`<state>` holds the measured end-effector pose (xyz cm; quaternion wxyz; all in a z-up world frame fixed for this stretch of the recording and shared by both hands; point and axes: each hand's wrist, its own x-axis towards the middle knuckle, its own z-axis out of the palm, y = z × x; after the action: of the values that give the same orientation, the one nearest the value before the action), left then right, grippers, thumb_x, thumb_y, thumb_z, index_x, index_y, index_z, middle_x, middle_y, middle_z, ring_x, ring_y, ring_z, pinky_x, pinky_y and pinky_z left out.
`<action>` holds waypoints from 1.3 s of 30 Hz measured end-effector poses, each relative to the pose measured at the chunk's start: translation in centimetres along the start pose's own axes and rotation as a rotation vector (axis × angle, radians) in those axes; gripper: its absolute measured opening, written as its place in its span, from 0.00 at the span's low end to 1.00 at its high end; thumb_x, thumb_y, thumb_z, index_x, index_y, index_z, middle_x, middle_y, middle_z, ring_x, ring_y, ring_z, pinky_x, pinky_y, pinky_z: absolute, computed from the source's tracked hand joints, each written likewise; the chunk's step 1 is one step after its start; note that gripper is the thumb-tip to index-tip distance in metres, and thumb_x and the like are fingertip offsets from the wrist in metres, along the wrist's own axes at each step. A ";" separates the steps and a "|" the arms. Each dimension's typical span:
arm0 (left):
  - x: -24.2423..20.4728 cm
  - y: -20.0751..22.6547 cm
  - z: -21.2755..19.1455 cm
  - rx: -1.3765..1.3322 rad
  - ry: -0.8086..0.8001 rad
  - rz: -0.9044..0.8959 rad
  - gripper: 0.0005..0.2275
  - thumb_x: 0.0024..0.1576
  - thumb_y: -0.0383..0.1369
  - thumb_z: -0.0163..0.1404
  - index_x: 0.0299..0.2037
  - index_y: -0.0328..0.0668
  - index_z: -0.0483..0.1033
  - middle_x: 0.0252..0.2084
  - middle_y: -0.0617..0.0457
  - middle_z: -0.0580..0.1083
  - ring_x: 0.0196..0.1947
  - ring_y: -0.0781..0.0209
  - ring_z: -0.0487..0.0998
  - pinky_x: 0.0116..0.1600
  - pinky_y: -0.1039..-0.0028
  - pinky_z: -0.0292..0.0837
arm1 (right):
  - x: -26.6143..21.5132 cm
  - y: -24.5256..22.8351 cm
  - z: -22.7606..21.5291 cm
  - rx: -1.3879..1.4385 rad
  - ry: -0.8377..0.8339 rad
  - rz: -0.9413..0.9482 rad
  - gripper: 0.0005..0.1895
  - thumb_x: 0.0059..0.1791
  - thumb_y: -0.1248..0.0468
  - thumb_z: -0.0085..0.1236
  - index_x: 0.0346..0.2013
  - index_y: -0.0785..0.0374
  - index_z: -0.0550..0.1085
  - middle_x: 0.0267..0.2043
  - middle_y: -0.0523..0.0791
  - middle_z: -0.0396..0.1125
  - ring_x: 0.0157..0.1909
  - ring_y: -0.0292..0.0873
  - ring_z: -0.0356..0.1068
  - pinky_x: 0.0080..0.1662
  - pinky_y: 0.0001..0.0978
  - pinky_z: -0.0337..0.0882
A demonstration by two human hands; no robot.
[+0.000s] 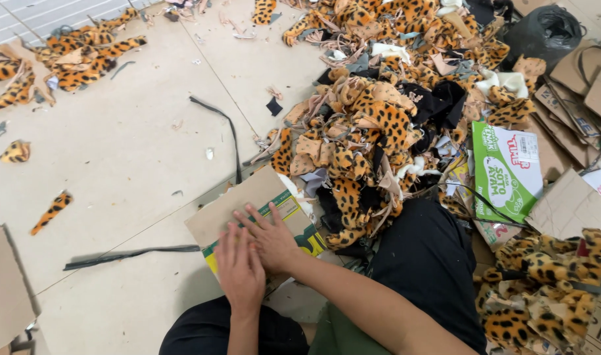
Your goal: Stuffing leopard-print and white fabric scraps into a cardboard box on the floor.
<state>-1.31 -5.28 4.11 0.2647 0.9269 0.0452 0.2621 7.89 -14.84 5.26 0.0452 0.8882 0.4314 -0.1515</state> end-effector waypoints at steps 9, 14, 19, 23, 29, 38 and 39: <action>-0.9 0.2 1.8 -0.087 -0.310 -0.100 0.27 0.67 0.41 0.37 0.75 0.37 0.52 0.78 0.46 0.53 0.78 0.45 0.47 0.77 0.57 0.42 | -0.1 0.4 3.6 -0.132 0.308 0.023 0.44 0.58 0.36 0.33 0.78 0.49 0.30 0.83 0.43 0.23 0.81 0.53 0.19 0.72 0.65 0.24; -1.6 -1.6 2.7 -0.146 -0.329 -0.099 0.27 0.67 0.42 0.37 0.75 0.40 0.52 0.78 0.47 0.51 0.79 0.45 0.45 0.76 0.56 0.41 | 0.2 0.4 3.1 -0.011 0.296 0.007 0.46 0.53 0.37 0.31 0.77 0.48 0.26 0.81 0.43 0.19 0.81 0.53 0.19 0.71 0.67 0.29; -1.1 -1.3 2.0 -0.243 -0.401 -0.178 0.28 0.66 0.44 0.36 0.75 0.44 0.51 0.79 0.48 0.47 0.80 0.48 0.40 0.76 0.54 0.36 | -1.3 0.6 -1.2 0.041 0.050 0.002 0.46 0.54 0.37 0.34 0.76 0.47 0.25 0.81 0.42 0.18 0.81 0.53 0.17 0.71 0.67 0.27; 0.2 0.4 0.1 -0.257 -0.366 -0.110 0.27 0.67 0.43 0.34 0.74 0.39 0.52 0.78 0.44 0.50 0.79 0.46 0.43 0.77 0.57 0.38 | -2.4 0.5 -3.6 0.065 -0.059 0.008 0.45 0.55 0.42 0.34 0.76 0.49 0.24 0.81 0.44 0.16 0.80 0.52 0.14 0.71 0.66 0.23; 0.9 2.3 -1.3 -0.161 -0.335 -0.103 0.26 0.69 0.42 0.28 0.74 0.36 0.53 0.77 0.41 0.51 0.78 0.42 0.46 0.77 0.56 0.42 | -4.5 3.1 -2.3 0.214 0.130 -0.007 0.35 0.56 0.45 0.25 0.77 0.51 0.40 0.81 0.46 0.27 0.81 0.49 0.23 0.72 0.61 0.26; 0.1 2.6 2.1 0.235 -0.147 -0.029 0.18 0.61 0.35 0.50 0.61 0.41 0.74 0.70 0.42 0.67 0.72 0.39 0.63 0.71 0.49 0.60 | -11.5 9.9 -1.3 0.492 0.384 0.130 0.22 0.52 0.55 0.41 0.62 0.52 0.62 0.70 0.46 0.48 0.70 0.50 0.45 0.64 0.58 0.47; 0.7 3.3 2.1 0.275 -0.129 -0.067 0.16 0.57 0.32 0.53 0.55 0.40 0.78 0.67 0.41 0.70 0.71 0.40 0.64 0.71 0.49 0.59 | -12.0 10.9 -1.0 0.562 0.649 0.162 0.15 0.47 0.67 0.57 0.48 0.58 0.79 0.60 0.48 0.70 0.60 0.51 0.69 0.58 0.50 0.72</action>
<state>0.24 -8.95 4.62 0.1462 0.9673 0.0947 0.1845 9.65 -30.44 9.33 -0.3244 0.8985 0.2944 0.0279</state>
